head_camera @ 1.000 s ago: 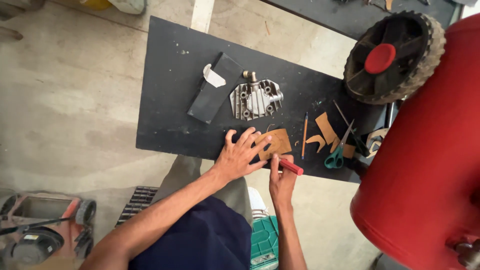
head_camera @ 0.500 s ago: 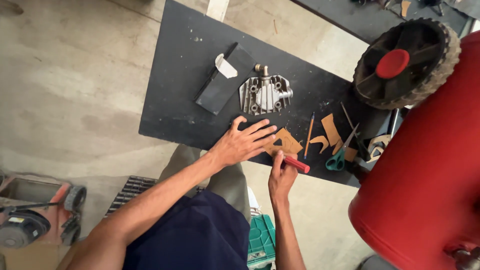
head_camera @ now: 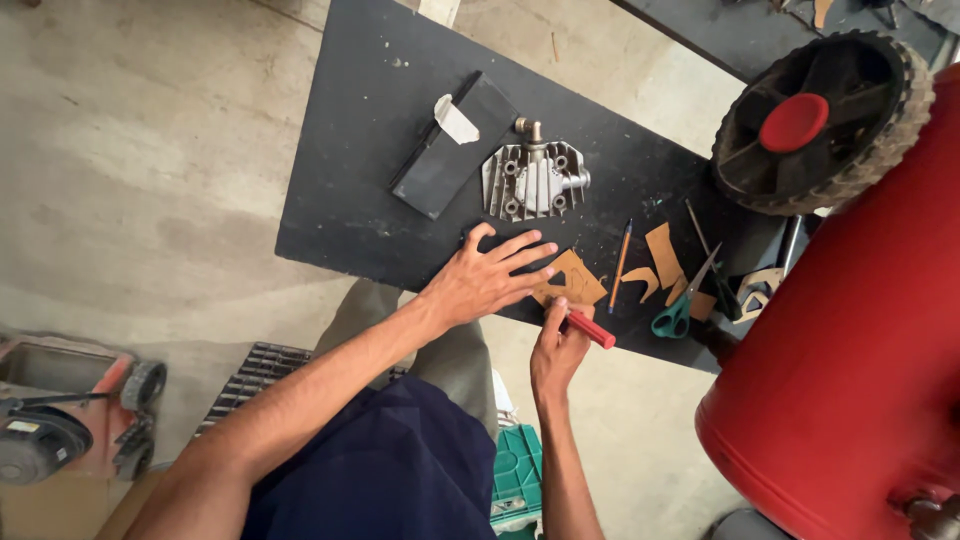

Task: The person uses a red utility knife to cut a shape out of a piece of cardboard on a workbench. They repeatedly lift the cardboard to check the cut and then place it on a metal engine part to verify the fit.

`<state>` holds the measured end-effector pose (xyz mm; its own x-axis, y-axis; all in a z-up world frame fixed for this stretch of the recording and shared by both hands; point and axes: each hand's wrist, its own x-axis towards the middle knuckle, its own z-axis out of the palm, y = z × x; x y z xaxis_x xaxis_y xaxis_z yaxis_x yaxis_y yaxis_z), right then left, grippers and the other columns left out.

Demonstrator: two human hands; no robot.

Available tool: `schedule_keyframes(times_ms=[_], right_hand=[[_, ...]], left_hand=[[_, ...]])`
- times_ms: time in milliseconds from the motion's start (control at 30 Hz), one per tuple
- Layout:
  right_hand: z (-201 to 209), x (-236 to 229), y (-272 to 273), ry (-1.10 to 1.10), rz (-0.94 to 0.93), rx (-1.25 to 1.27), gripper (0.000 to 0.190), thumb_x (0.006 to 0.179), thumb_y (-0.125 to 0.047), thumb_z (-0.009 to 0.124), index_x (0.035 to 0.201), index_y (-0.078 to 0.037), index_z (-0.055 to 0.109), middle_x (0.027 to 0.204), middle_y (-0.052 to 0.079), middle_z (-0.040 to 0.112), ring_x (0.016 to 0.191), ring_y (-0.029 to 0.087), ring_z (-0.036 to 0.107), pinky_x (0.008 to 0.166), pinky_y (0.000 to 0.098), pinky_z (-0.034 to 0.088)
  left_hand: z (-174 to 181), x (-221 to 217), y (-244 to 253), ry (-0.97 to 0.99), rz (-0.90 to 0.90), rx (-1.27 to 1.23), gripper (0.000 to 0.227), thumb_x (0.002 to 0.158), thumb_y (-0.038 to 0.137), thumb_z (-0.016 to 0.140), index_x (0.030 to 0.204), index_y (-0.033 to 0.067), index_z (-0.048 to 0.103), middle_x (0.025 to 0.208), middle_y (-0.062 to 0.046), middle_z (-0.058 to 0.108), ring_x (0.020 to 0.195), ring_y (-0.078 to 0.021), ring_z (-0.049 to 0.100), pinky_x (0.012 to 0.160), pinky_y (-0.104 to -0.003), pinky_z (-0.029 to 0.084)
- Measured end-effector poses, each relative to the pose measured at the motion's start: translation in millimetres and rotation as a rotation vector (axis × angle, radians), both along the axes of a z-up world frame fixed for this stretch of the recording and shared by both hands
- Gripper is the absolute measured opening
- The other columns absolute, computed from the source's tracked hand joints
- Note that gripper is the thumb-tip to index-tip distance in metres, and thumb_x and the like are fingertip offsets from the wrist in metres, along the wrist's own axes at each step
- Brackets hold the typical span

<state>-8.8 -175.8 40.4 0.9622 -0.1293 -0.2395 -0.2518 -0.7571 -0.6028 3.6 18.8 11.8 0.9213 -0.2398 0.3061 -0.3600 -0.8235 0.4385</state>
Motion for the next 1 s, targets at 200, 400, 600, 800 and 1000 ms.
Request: schedule_keyframes(times_ms=[200,400,600,800,1000], right_hand=[[17,15,1,0.040,0.104,0.057,0.021,0.106,-0.025,0.060,0.095,-0.008,0.062,0.068,0.011,0.058,0.065,0.021,0.055,0.065,0.0338,0.047],[31,25,4,0.073,0.156,0.002,0.021,0.105,-0.027,0.064,0.094,-0.009,0.066,0.071,0.016,0.065,0.064,0.026,0.063,0.063,0.0353,0.051],[19,5,15,0.027,-0.064,-0.004,0.030,0.108,-0.034,0.059,0.094,-0.009,0.066,0.076,0.022,0.067,0.070,0.033,0.064,0.071,0.0430,0.052],[37,0,67,-0.046,-0.346,0.005,0.041,0.107,-0.035,0.059,0.077,-0.008,0.067,0.070,0.015,0.068,0.066,0.024,0.062,0.077,0.0384,0.052],[18,-1,66,-0.072,-0.503,0.030,0.042,0.107,-0.036,0.059,0.073,-0.013,0.067,0.066,0.003,0.068,0.060,0.014,0.060,0.070,0.0305,0.051]], left_hand=[[3,-1,-2,0.050,0.016,-0.016,0.033,0.103,0.036,0.055,0.136,0.0346,0.059,0.158,0.003,0.046,0.148,-0.0165,0.039,0.106,-0.053,0.032],[6,-1,-16,0.087,0.099,-0.008,0.036,0.102,0.033,0.055,0.138,0.0379,0.056,0.160,0.001,0.043,0.148,-0.0182,0.038,0.106,-0.056,0.030],[7,0,-20,0.101,0.130,-0.025,0.037,0.101,0.030,0.054,0.136,0.0394,0.057,0.158,0.001,0.043,0.147,-0.0173,0.038,0.105,-0.056,0.029],[10,2,-17,0.111,0.116,-0.075,0.028,0.103,0.038,0.051,0.128,0.0384,0.062,0.157,0.001,0.045,0.147,-0.0174,0.038,0.105,-0.056,0.029],[10,1,-17,0.099,0.108,-0.085,0.025,0.104,0.035,0.048,0.122,0.0344,0.065,0.155,-0.001,0.047,0.146,-0.0183,0.040,0.104,-0.056,0.029]])
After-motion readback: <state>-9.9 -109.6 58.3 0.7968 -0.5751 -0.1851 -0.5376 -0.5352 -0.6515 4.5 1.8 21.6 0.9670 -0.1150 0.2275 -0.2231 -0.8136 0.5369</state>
